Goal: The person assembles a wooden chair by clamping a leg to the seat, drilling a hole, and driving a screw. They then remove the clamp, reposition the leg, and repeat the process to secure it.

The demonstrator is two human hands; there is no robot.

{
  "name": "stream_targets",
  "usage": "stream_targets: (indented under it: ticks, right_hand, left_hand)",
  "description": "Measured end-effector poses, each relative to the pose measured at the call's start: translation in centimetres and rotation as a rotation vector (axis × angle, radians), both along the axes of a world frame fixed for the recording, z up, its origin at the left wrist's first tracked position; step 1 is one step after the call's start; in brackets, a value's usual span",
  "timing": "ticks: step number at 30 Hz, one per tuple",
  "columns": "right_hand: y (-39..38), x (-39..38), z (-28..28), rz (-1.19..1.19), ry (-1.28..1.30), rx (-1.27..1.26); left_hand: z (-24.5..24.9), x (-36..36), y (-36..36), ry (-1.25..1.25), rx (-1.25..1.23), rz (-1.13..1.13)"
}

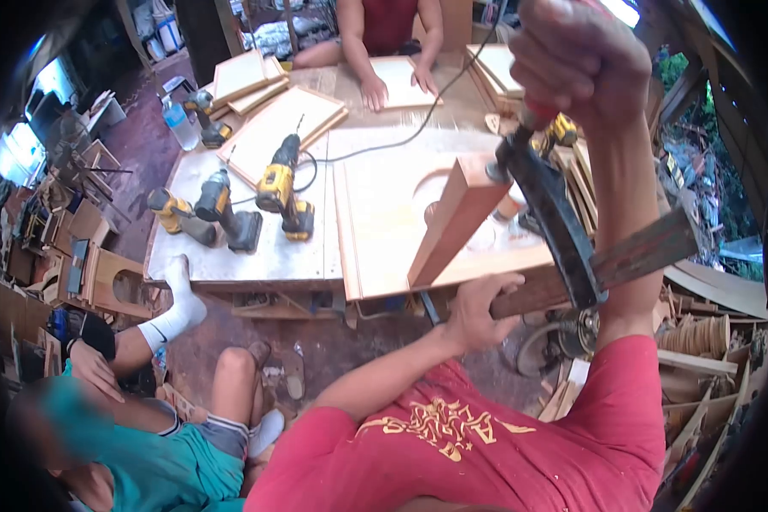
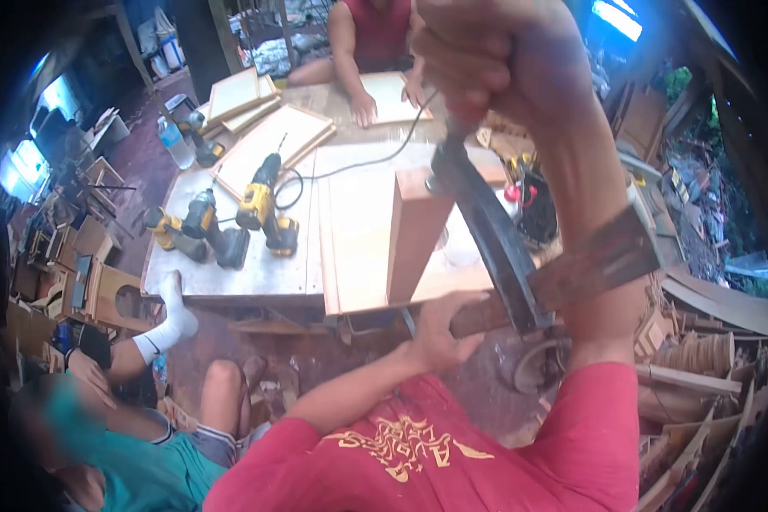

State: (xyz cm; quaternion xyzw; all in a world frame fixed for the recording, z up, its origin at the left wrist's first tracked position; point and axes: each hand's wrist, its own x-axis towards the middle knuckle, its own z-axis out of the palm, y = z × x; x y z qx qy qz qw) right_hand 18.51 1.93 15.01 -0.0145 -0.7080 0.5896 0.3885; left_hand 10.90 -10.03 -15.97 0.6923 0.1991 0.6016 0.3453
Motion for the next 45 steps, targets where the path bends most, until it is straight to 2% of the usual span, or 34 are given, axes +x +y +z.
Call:
stream_targets:
  ticks: [3, 5, 8, 9, 13, 17, 18, 20, 21, 22, 24, 25, 26, 27, 28, 29, 30, 31, 32, 34, 35, 36, 38, 40, 41, 43, 45]
  right_hand:
    - [-2.2, -0.7, -0.1, -0.294, 0.07, -0.056]
    - [-2.2, -1.0, -0.6, -0.391, 0.111, -0.045]
    - [-4.1, -3.4, -0.7, -0.872, 0.13, 0.014]
    - [-4.7, -4.0, 0.2, -0.968, 0.114, -0.121]
    - [-4.6, -4.0, 0.2, -0.989, 0.102, -0.14]
    - [-5.2, -3.1, -0.6, -1.067, -0.079, 0.133]
    - [-5.5, -2.2, -0.6, -0.972, -0.177, 0.135]
    - [-3.5, 0.1, -3.5, -0.974, -0.22, 0.355]
    - [-3.9, 1.7, -4.3, -0.841, -0.245, 0.278]
    - [-3.8, 3.2, -6.1, -0.829, -0.161, 0.249]
    - [-2.8, 7.7, -11.7, -0.822, -0.064, 0.148]
    - [-2.8, 9.1, -15.0, -0.894, 0.026, 0.025]
    - [-2.1, 12.0, -20.0, -0.987, -0.126, -0.036]
    - [-3.2, 12.9, -23.5, -1.117, -0.411, 0.086]
    - [-3.1, 13.8, -29.3, -1.262, -0.674, 0.103]
    - [-3.8, 14.8, -35.0, -1.26, -0.847, 0.271]
    - [-4.3, 15.4, -39.5, -1.248, -1.019, 0.441]
    - [-4.2, 15.3, -42.4, -1.176, -1.028, 0.511]
    - [-4.7, 15.5, -44.1, -1.107, -1.045, 0.574]
    - [-5.1, 14.1, -44.3, -1.137, -1.126, 0.747]
    - [-5.1, 13.2, -44.3, -1.102, -1.147, 0.737]
    - [-4.2, 12.7, -44.0, -1.071, -1.159, 0.739]
    - [-2.7, 12.7, -44.7, -0.782, -1.126, 0.638]
    - [-3.1, 12.8, -45.1, -0.729, -1.208, 0.676]
    - [-3.0, 12.6, -45.2, -0.698, -1.247, 0.709]
    - [-3.5, 12.2, -45.5, -0.778, -1.245, 0.742]
    - [-4.0, 11.5, -45.9, -0.859, -1.285, 0.769]
  left_hand:
    - [0.0, 0.6, -0.1, -0.05, 0.001, 0.039]
    - [0.1, 0.5, -0.1, -0.059, -0.025, 0.016]
    - [0.0, 0.3, 0.0, -0.055, -0.031, -0.006]
    - [0.0, 0.3, 0.1, -0.055, -0.041, -0.031]
    - [0.2, 0.3, 0.3, -0.056, 0.012, -0.014]
    - [-0.3, -0.1, -0.6, -0.029, -0.048, -0.039]
    - [-0.3, -0.4, -0.8, -0.019, -0.071, -0.053]
    - [-0.3, -2.4, -1.2, 0.123, -0.024, -0.03]
    - [-0.7, -3.7, -1.6, 0.193, -0.007, -0.016]
    - [-2.1, -5.0, -2.2, 0.209, -0.034, 0.006]
    - [-4.3, -8.1, -3.6, 0.241, -0.097, 0.187]
    - [-5.7, -9.6, -4.4, 0.25, -0.156, 0.309]
    - [-7.7, -11.1, -4.8, 0.319, -0.143, 0.473]
    - [-9.3, -12.4, -5.5, 0.363, -0.258, 0.611]
    - [-12.2, -13.8, -5.7, 0.451, -0.282, 0.779]
    - [-15.1, -15.7, -6.0, 0.458, -0.343, 0.84]
    - [-17.8, -17.1, -6.3, 0.286, -0.512, 0.823]
    - [-18.5, -17.8, -6.4, 0.222, -0.599, 0.8]
    - [-18.9, -17.9, -6.8, 0.159, -0.691, 0.765]
    - [-16.7, -17.0, -6.8, 0.228, -0.785, 0.721]
    - [-17.0, -16.8, -6.6, 0.388, -0.652, 0.751]
    - [-16.1, -16.3, -6.2, 0.687, -0.634, 0.814]
    - [-15.7, -15.7, -4.8, 0.85, -0.256, 0.867]
    - [-14.3, -14.6, -3.4, 1.058, -0.3, 0.895]
    - [-14.3, -14.5, -2.4, 1.135, -0.159, 0.862]
    - [-14.8, -13.9, -0.1, 1.187, -0.158, 0.807]
    - [-18.0, -14.7, 1.3, 1.272, -0.035, 0.824]
